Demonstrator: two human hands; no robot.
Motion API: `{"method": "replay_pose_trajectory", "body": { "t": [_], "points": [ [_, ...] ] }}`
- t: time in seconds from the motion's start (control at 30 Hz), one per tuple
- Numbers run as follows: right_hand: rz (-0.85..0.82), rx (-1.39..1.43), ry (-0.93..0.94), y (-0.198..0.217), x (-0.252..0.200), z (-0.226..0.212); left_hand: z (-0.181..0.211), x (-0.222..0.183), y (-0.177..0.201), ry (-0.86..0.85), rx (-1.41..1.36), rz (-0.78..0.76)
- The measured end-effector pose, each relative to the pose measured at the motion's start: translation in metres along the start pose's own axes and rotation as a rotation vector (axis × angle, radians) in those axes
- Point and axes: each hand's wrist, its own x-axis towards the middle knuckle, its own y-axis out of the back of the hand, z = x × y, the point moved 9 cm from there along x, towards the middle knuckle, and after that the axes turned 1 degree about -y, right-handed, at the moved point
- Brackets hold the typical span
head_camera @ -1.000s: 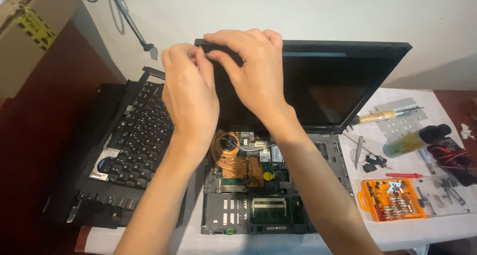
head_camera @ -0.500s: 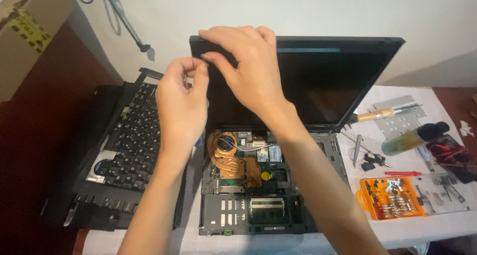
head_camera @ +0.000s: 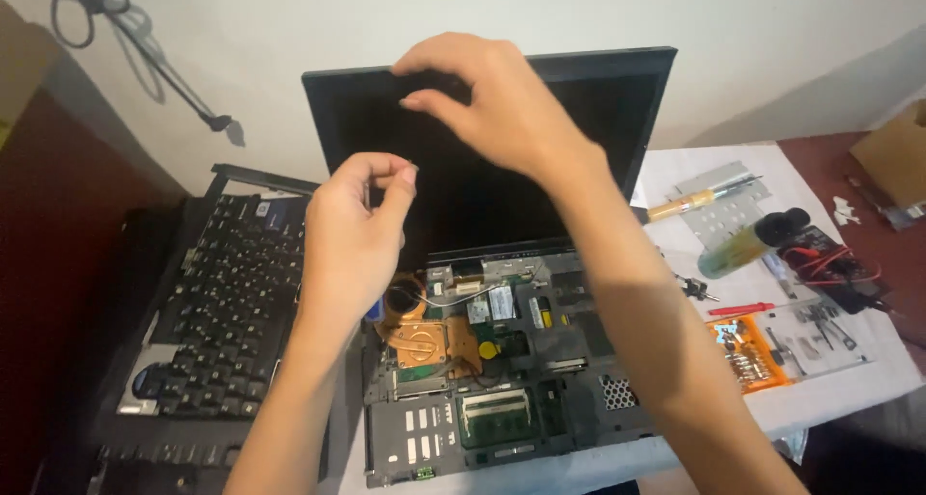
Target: Disassembling a laptop screen by removing screws with a screwdriver and prying off the plastic bezel.
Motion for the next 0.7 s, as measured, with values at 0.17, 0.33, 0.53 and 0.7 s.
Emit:
{"method": "replay_pose_trajectory", "body": {
  "t": [0.17,0.33,0.53,0.7],
  "points": [
    [-0.095,-0.046,-0.087,0.029,-0.005,0.043,0.006,0.009,-0.021,-0.009,0.085,-0.121],
    [-0.276,-0.174,-0.137,0.056,-0.027,0.087,-0.007,-0.004,-0.106,-0.107,0.124,-0.395],
    [-0.308,-0.226,0.027,0.054,-0.055,0.105,0.048,-0.068,-0.293,-0.657,0.120,-0.795],
    [-0.098,-0.171,0.196,0.069,-0.074,0.087,0.037,-0.112,-0.389,-0.642,0.639,-1.066]
  ]
}}
